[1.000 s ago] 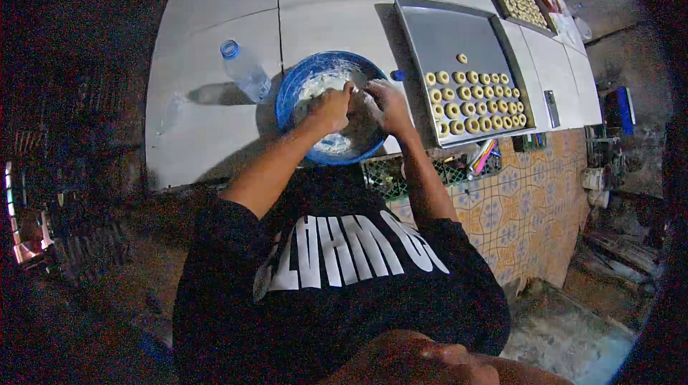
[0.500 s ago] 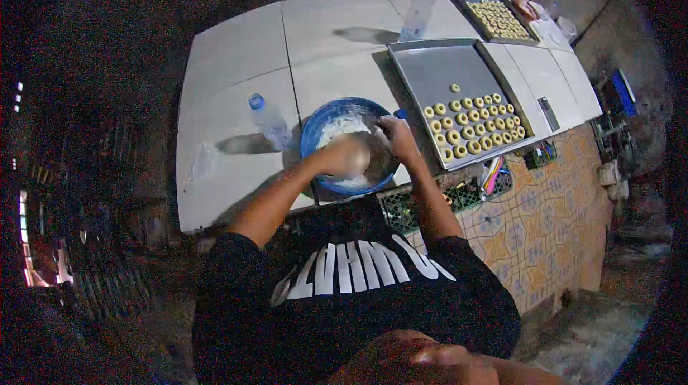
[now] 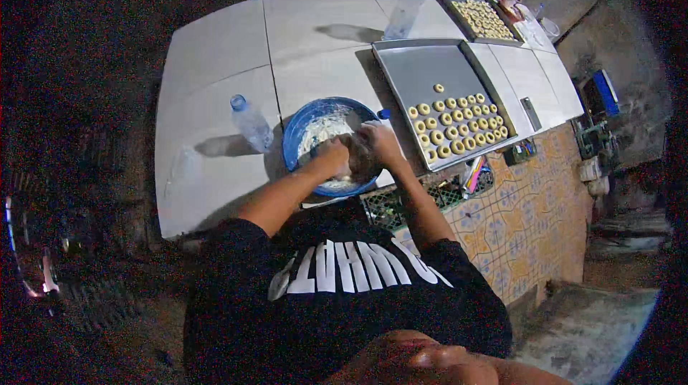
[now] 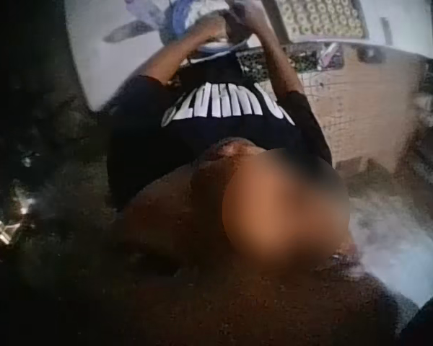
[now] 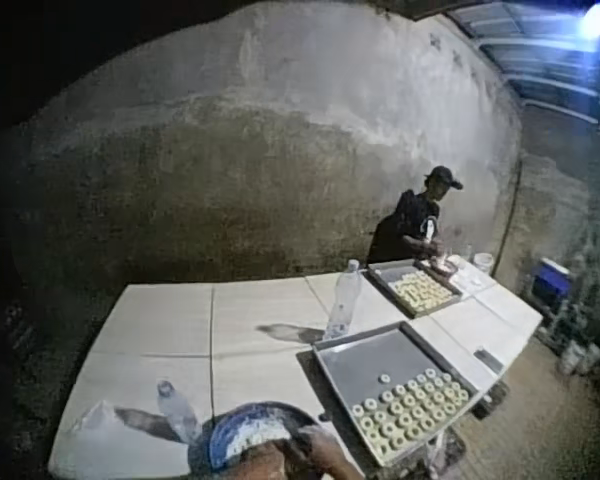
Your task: The person empties flour from a plastic bag into a bowl and kneads the dough by hand.
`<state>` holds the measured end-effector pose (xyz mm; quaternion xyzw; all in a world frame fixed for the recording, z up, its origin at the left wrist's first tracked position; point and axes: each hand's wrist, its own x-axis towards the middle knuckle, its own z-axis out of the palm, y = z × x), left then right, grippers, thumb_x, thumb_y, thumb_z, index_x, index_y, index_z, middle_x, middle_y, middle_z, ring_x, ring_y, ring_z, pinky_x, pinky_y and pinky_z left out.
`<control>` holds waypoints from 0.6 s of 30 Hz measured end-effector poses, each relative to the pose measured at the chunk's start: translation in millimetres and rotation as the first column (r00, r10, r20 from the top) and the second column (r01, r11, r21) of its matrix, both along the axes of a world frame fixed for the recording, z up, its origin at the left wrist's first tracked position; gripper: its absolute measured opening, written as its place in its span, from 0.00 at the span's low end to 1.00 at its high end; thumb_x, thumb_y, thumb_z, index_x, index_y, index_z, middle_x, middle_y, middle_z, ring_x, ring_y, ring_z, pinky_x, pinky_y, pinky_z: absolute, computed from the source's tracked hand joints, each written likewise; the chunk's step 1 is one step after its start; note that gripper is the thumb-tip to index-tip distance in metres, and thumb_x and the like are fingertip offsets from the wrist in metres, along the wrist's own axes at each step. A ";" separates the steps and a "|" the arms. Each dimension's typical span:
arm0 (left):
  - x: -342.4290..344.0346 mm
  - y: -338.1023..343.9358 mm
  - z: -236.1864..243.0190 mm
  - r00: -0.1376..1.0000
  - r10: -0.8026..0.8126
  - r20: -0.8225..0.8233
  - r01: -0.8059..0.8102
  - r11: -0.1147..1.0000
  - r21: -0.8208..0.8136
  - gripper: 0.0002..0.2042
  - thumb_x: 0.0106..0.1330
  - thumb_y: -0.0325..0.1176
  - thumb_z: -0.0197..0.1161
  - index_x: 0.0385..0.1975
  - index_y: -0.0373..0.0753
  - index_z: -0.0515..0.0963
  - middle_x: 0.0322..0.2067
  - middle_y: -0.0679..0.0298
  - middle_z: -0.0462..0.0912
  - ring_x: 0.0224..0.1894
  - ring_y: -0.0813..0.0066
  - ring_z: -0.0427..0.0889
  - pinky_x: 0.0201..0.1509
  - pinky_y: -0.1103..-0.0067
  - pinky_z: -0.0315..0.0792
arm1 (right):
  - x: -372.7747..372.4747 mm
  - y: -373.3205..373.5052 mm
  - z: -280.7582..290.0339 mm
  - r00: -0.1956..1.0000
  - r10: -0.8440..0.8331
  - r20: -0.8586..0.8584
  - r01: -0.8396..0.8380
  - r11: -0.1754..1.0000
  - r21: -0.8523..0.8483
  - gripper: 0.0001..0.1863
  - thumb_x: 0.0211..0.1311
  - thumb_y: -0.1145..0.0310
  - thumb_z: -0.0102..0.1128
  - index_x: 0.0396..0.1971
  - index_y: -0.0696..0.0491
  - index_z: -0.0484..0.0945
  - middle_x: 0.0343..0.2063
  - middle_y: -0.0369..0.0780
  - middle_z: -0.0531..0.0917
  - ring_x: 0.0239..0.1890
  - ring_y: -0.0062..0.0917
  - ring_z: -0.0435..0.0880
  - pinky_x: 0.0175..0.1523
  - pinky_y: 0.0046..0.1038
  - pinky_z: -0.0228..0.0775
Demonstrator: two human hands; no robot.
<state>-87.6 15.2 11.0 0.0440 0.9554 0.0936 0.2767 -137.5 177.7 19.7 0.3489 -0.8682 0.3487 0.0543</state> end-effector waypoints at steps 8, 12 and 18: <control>16.9 2.4 -5.0 0.935 0.069 -0.348 -0.038 0.995 0.094 0.16 0.48 0.34 0.63 0.36 0.33 0.78 0.46 0.51 0.75 0.53 0.51 0.72 0.51 0.59 0.71 | 0.6 3.1 -17.0 0.996 -0.004 -0.094 0.018 0.989 0.150 0.16 0.51 0.65 0.59 0.41 0.52 0.79 0.45 0.44 0.80 0.50 0.41 0.76 0.56 0.36 0.68; 1.1 -14.4 -26.5 0.887 0.249 -0.389 -0.113 0.933 0.341 0.18 0.48 0.37 0.64 0.36 0.31 0.77 0.42 0.48 0.78 0.45 0.47 0.77 0.51 0.61 0.71 | -0.3 2.8 -15.6 0.998 -0.017 -0.060 0.027 0.986 0.166 0.18 0.49 0.65 0.61 0.43 0.52 0.78 0.46 0.46 0.79 0.52 0.41 0.75 0.58 0.36 0.66; -7.6 -46.8 -7.4 0.905 0.294 -0.307 -0.111 0.861 0.497 0.28 0.48 0.48 0.68 0.41 0.29 0.75 0.43 0.43 0.78 0.47 0.46 0.77 0.52 0.63 0.70 | 8.2 0.2 -7.0 0.992 -0.056 -0.114 0.078 0.976 0.203 0.11 0.52 0.66 0.57 0.36 0.49 0.79 0.39 0.42 0.81 0.46 0.39 0.78 0.51 0.37 0.71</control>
